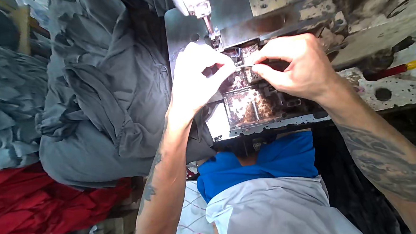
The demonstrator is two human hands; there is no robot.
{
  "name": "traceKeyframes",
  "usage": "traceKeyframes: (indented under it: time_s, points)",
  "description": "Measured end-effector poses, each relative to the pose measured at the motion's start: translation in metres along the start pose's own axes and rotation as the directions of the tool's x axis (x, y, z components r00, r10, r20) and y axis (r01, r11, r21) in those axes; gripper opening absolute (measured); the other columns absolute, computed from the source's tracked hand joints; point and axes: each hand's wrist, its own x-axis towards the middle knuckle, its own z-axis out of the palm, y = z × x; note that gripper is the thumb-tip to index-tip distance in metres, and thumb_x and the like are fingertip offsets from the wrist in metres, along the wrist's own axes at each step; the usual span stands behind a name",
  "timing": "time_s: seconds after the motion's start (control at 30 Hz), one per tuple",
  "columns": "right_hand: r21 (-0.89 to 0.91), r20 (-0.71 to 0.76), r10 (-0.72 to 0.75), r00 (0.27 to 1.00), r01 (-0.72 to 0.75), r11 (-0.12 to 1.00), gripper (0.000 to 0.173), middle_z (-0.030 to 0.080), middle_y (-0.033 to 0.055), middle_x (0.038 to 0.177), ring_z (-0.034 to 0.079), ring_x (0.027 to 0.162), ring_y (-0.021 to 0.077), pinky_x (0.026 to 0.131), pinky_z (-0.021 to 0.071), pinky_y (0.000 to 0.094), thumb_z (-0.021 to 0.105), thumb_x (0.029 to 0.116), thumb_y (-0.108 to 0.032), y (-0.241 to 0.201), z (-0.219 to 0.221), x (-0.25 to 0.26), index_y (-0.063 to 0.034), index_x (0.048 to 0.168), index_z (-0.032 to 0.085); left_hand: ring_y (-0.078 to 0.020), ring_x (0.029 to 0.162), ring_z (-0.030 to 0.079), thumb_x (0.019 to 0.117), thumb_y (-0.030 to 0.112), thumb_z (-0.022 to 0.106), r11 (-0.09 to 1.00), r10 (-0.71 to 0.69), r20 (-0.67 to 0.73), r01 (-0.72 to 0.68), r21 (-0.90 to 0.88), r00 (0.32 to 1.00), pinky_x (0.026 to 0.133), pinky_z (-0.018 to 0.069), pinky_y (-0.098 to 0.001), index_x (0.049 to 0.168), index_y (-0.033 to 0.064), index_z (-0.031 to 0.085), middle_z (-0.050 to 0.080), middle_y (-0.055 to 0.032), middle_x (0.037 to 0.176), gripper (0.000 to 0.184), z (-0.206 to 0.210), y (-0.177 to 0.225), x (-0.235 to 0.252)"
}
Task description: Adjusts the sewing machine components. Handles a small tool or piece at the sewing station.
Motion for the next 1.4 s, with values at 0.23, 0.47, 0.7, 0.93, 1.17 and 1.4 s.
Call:
traceKeyframes:
  time_s: [0.23,0.47,0.7,0.93,1.17,1.4]
  points:
    - [-0.1,-0.015,-0.035,0.999,0.034,0.994,0.026,0.074,0.0127,0.098,0.07,0.087,0.0273,0.07,0.0509,0.0482,0.059,0.0992,-0.026,-0.006,-0.01,0.004,-0.0082,0.108,0.077,-0.0064,0.093,0.063,0.0984,0.018,0.064,0.999,-0.042,0.018,0.042,0.006,0.999,0.086,0.0457,-0.0188,0.096,0.0018,0.077,0.072,-0.0103,0.092,0.021,-0.004,0.002,0.001]
    - [-0.199,0.023,-0.119,0.993,0.121,0.973,0.027,0.072,0.0138,0.093,0.07,0.079,0.0308,0.063,0.0472,0.0501,0.056,0.1017,-0.024,-0.011,-0.008,0.013,-0.0077,0.107,0.077,-0.0053,0.094,0.063,0.0987,0.016,0.063,0.999,-0.042,0.031,0.041,0.009,0.999,0.086,0.0456,-0.0172,0.096,0.0002,0.077,0.072,-0.0118,0.093,0.021,-0.005,0.003,0.001]
    - [-0.101,0.075,-0.084,0.994,0.092,0.991,0.025,0.074,0.0139,0.096,0.071,0.089,0.0298,0.071,0.0498,0.0512,0.056,0.0999,-0.021,-0.01,-0.011,0.02,-0.0057,0.1,0.075,-0.0069,0.089,0.062,0.1007,0.018,0.06,0.996,-0.076,0.029,0.075,0.041,0.997,0.082,0.045,-0.0194,0.093,-0.0013,0.075,0.071,-0.0123,0.09,0.026,-0.004,0.004,0.001]
    - [-0.017,0.281,0.241,0.929,-0.246,0.969,0.019,0.063,0.0045,0.085,0.057,0.078,0.0159,0.071,0.0466,0.0426,0.058,0.0959,-0.022,-0.004,-0.016,0.044,-0.0064,0.095,0.069,0.0022,0.089,0.061,0.1014,0.018,0.056,0.979,-0.196,-0.174,0.202,0.017,0.965,0.078,0.0466,-0.0131,0.104,-0.0008,0.073,0.069,-0.0069,0.097,0.025,-0.005,-0.007,0.001]
    - [-0.11,0.328,0.387,0.862,-0.372,0.922,0.016,0.063,0.0033,0.085,0.059,0.078,0.0134,0.074,0.0484,0.0384,0.066,0.097,-0.023,-0.013,-0.019,0.06,-0.0075,0.096,0.069,-0.0313,0.12,0.058,0.099,0.031,0.06,0.917,-0.344,0.014,0.332,0.222,0.939,0.104,0.0404,-0.0421,0.116,0.0082,0.075,0.067,-0.0195,0.12,0.033,-0.015,-0.015,0.013]
    - [-0.137,0.308,0.439,0.844,-0.417,0.898,0.017,0.066,0.0019,0.089,0.062,0.08,0.0099,0.077,0.0518,0.0355,0.067,0.0969,-0.026,-0.016,-0.018,0.062,-0.0094,0.098,0.07,-0.0359,0.12,0.057,0.1005,0.035,0.052,0.895,-0.374,0.025,0.353,0.271,0.927,0.099,0.0407,-0.0528,0.114,0.0091,0.073,0.065,-0.0202,0.121,0.035,-0.011,-0.024,0.018]
